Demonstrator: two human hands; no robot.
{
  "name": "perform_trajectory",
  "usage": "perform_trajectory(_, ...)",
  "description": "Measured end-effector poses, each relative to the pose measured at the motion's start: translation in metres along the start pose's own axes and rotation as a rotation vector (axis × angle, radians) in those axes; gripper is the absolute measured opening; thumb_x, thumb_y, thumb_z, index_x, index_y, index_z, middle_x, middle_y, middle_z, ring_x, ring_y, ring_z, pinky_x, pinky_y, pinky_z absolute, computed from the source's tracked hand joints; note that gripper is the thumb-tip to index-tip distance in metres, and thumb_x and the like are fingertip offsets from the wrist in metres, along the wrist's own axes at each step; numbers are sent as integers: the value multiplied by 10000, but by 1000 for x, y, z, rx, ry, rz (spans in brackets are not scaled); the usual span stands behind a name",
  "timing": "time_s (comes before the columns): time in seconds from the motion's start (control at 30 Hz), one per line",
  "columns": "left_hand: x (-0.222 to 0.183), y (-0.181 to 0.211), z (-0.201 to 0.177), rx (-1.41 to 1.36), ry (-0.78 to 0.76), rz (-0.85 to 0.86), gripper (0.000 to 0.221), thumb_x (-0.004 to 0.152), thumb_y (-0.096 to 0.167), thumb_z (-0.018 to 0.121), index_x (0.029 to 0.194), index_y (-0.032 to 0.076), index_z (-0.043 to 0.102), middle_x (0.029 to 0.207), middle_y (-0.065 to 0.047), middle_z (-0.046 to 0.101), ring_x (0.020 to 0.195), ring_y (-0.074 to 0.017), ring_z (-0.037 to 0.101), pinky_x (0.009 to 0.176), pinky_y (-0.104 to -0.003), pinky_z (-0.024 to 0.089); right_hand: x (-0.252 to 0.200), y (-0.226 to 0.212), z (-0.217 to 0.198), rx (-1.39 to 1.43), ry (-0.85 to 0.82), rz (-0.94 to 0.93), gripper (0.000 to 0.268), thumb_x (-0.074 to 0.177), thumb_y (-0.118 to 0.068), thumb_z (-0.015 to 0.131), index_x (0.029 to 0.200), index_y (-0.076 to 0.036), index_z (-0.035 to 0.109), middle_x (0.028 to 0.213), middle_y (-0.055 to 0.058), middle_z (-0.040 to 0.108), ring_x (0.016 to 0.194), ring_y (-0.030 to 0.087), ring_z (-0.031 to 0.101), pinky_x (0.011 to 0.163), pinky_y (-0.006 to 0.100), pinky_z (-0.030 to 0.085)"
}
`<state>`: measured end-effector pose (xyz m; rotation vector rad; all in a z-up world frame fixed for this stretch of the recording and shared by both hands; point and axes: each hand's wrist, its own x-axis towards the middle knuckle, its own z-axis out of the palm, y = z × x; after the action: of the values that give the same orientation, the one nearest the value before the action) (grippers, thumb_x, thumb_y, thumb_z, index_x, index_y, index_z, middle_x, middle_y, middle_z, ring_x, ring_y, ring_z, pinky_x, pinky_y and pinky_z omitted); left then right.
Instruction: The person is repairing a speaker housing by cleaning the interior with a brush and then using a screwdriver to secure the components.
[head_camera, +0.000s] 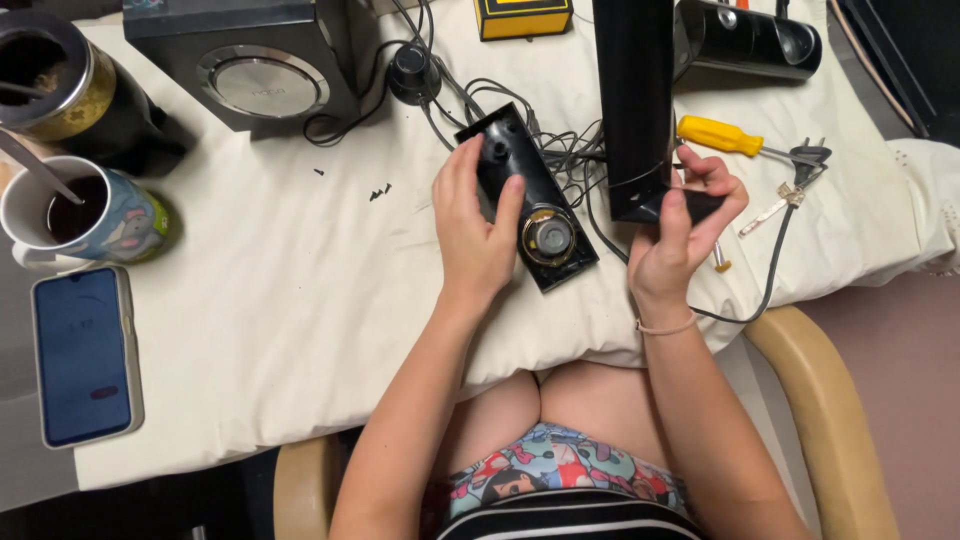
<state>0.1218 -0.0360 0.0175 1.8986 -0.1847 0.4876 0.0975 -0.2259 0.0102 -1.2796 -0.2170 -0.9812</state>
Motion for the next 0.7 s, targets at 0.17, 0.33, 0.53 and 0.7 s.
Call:
perform_trajectory(0.17, 30, 29, 16, -276, -226, 98, 612, 1003, 351, 677, 1483, 23, 485, 1394, -258, 617, 1343, -485, 551, 1192, -606, 367, -2, -5, 14, -77, -91, -86, 442, 1045, -300, 665, 1130, -188, 246, 1320, 68, 379, 1382, 211, 433, 1252, 454, 295)
perform_trajectory(0.33, 32, 11, 42, -144, -486, 119, 342, 959, 205, 648, 1297, 157, 677, 1159, -22, 784, 1169, -217, 724, 1251, -506, 227, 3, 7, 7, -59, -104, -103, 477, 1032, -336, 675, 1131, -173, 237, 1319, 91, 360, 1417, 276, 421, 1268, 514, 252)
perform_trajectory(0.53, 30, 5, 50, -139, -459, 199, 187, 926, 183, 748, 1112, 165, 754, 1080, -21, 793, 1122, -215, 735, 1266, -513, 220, 9, 12, 3, -73, -107, -98, 521, 1014, -382, 690, 1131, -172, 227, 1308, 96, 348, 1445, 331, 410, 1271, 538, 240)
perform_trajectory(0.7, 28, -4, 55, -129, -331, 297, 81, 918, 212, 778, 994, 182, 771, 988, -4, 800, 1059, -198, 752, 1251, -481, 291, 6, 26, -13, -84, -91, -100, 549, 984, -328, 724, 1106, -151, 219, 1286, 134, 353, 1420, 390, 439, 1266, 584, 256)
